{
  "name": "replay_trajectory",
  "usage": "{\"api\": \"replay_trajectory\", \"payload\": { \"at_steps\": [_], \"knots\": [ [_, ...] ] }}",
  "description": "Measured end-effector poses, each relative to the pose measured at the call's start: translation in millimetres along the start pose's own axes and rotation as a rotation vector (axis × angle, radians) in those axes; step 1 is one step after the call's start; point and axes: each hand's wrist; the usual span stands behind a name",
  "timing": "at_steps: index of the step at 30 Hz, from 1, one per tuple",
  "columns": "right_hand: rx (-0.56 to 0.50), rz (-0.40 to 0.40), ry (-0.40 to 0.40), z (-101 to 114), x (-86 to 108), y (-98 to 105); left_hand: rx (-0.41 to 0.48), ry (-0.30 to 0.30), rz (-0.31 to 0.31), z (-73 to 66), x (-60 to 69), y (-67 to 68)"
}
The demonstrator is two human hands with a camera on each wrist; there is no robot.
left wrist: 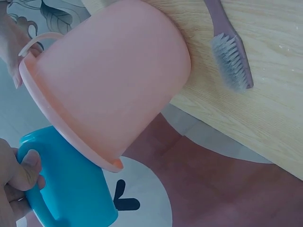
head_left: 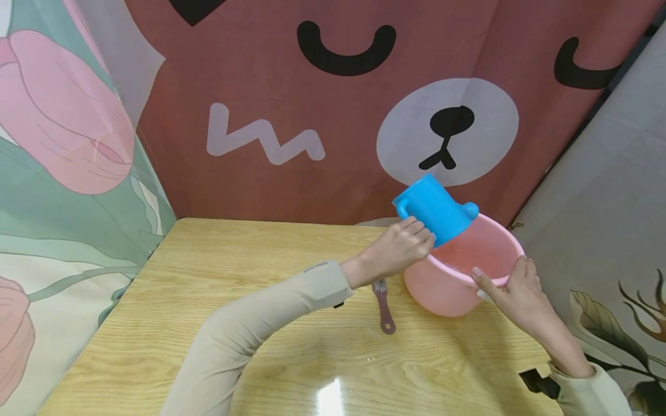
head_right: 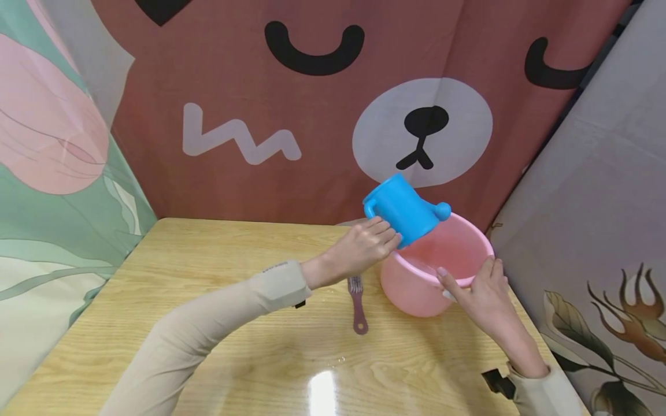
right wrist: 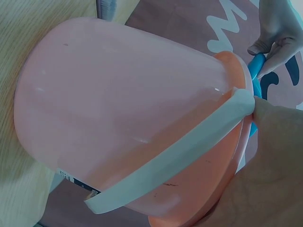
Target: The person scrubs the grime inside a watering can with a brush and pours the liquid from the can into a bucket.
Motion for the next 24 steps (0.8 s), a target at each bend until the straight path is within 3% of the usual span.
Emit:
{"api": "replay_trajectory", "payload": {
  "at_steps": [24],
  "knots": [
    [-0.017,-0.018,0.009,1.6,2.0,-2.5,-0.016,-0.007,0.024,-2.7,2.3,0.0]
  ]
}}
Point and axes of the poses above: each hand's wrist, its own x-axis away from the middle knuckle, its own y-axis out of the back of the hand, z = x × y, and after that the axes turned 1 degree about z, right-handed
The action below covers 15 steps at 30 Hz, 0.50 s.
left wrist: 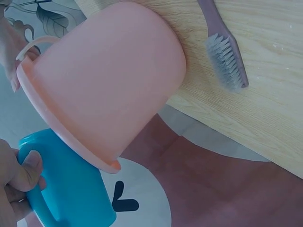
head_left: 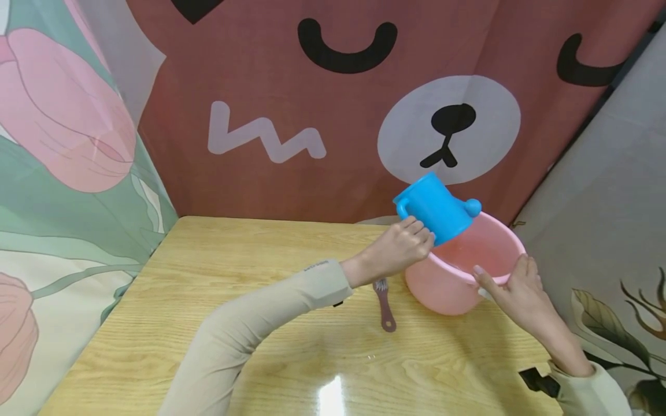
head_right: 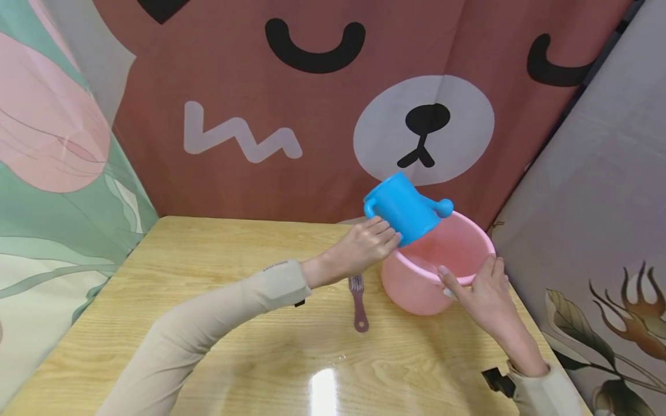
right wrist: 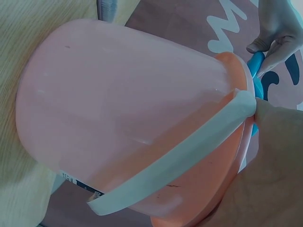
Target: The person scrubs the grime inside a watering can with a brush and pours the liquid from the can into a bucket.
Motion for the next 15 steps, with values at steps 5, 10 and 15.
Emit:
{"api": "replay_trajectory", "payload": {
  "at_steps": [5,10,15],
  "knots": [
    [-0.005,-0.005,0.002,-0.8,-0.6,0.3,0.001,0.002,-0.004,0.3,0.4,-0.3],
    [-0.006,-0.011,0.006,-2.3,-1.5,-0.1,0.008,0.003,0.009,0.1,0.1,0.3],
    [-0.005,-0.017,0.012,-2.7,-2.4,-0.3,0.002,0.001,0.009,0.1,0.3,-1.7]
  ]
}}
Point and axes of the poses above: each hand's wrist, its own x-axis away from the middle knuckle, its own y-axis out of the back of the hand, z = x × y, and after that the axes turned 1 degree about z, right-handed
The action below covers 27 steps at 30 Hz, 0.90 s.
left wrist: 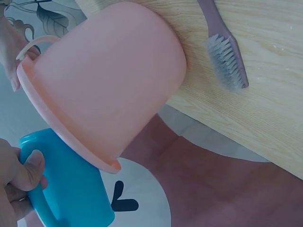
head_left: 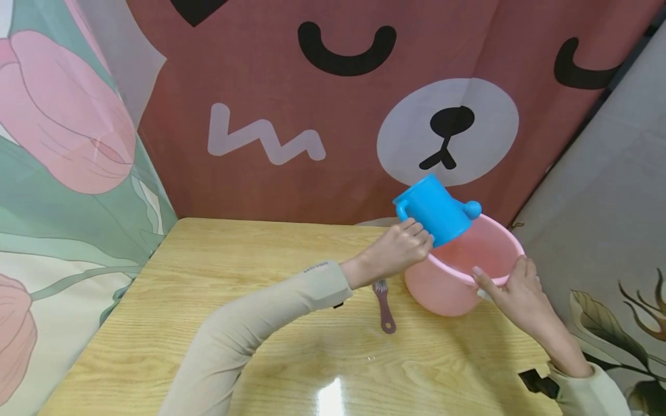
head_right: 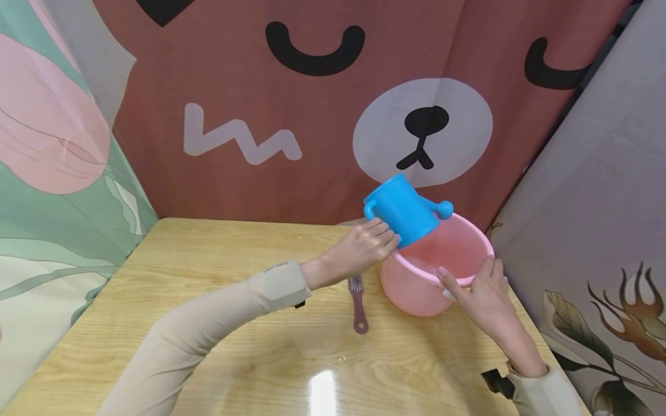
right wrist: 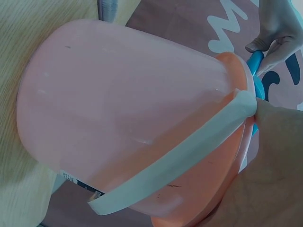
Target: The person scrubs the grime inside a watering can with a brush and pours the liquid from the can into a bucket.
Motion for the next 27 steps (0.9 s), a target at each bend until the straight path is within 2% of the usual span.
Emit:
{"api": "replay_trajectory", "payload": {
  "at_steps": [27],
  "knots": [
    [0.027,0.022,-0.004,-0.8,-1.4,-0.1,0.001,-0.014,0.018,0.9,1.1,-1.9]
  ]
}}
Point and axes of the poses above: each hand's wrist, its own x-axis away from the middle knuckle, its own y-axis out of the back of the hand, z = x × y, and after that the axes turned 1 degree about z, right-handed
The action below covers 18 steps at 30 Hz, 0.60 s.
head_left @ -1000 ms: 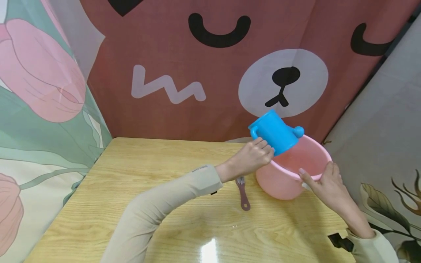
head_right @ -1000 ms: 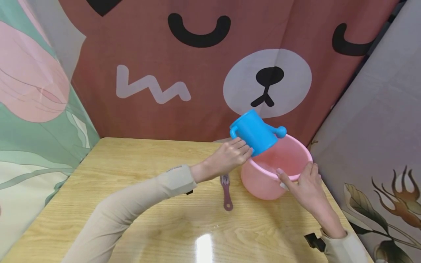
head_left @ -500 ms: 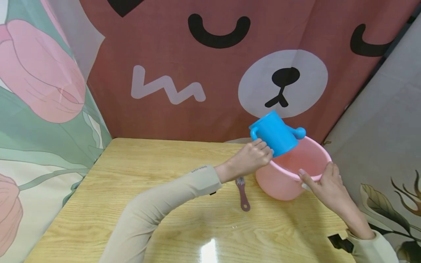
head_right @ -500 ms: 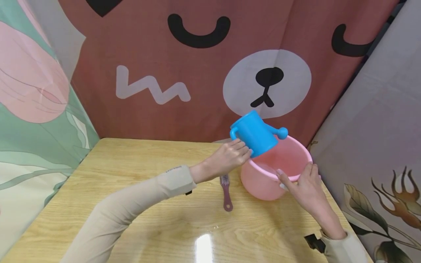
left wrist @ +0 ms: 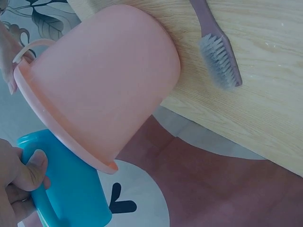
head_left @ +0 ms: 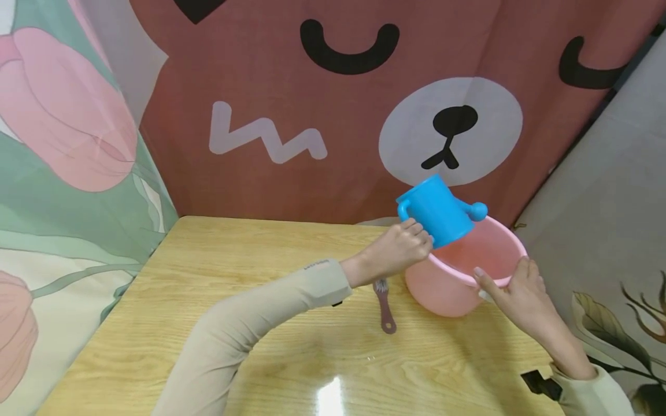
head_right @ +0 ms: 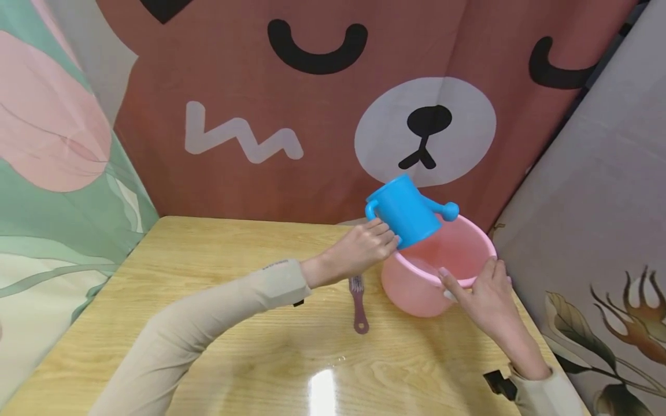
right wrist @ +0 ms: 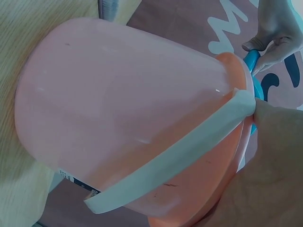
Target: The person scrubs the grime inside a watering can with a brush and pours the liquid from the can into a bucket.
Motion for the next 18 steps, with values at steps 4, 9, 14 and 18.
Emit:
{"api": "replay_trajectory", "payload": {
  "at_steps": [4,9,14,18],
  "knots": [
    [0.004,-0.01,0.015,0.7,0.8,-0.3,-0.006,-0.008,0.012,-0.8,0.3,0.2],
    [0.016,0.002,0.0,0.6,0.5,0.6,-0.022,-0.015,0.015,-1.2,0.0,0.9],
    [0.033,0.008,-0.006,1.1,0.7,1.3,-0.028,-0.02,0.01,-0.9,-0.2,1.0],
    [0.04,0.005,-0.006,1.5,1.6,1.6,-0.028,-0.027,0.006,-0.3,-0.3,1.3]
  ]
}}
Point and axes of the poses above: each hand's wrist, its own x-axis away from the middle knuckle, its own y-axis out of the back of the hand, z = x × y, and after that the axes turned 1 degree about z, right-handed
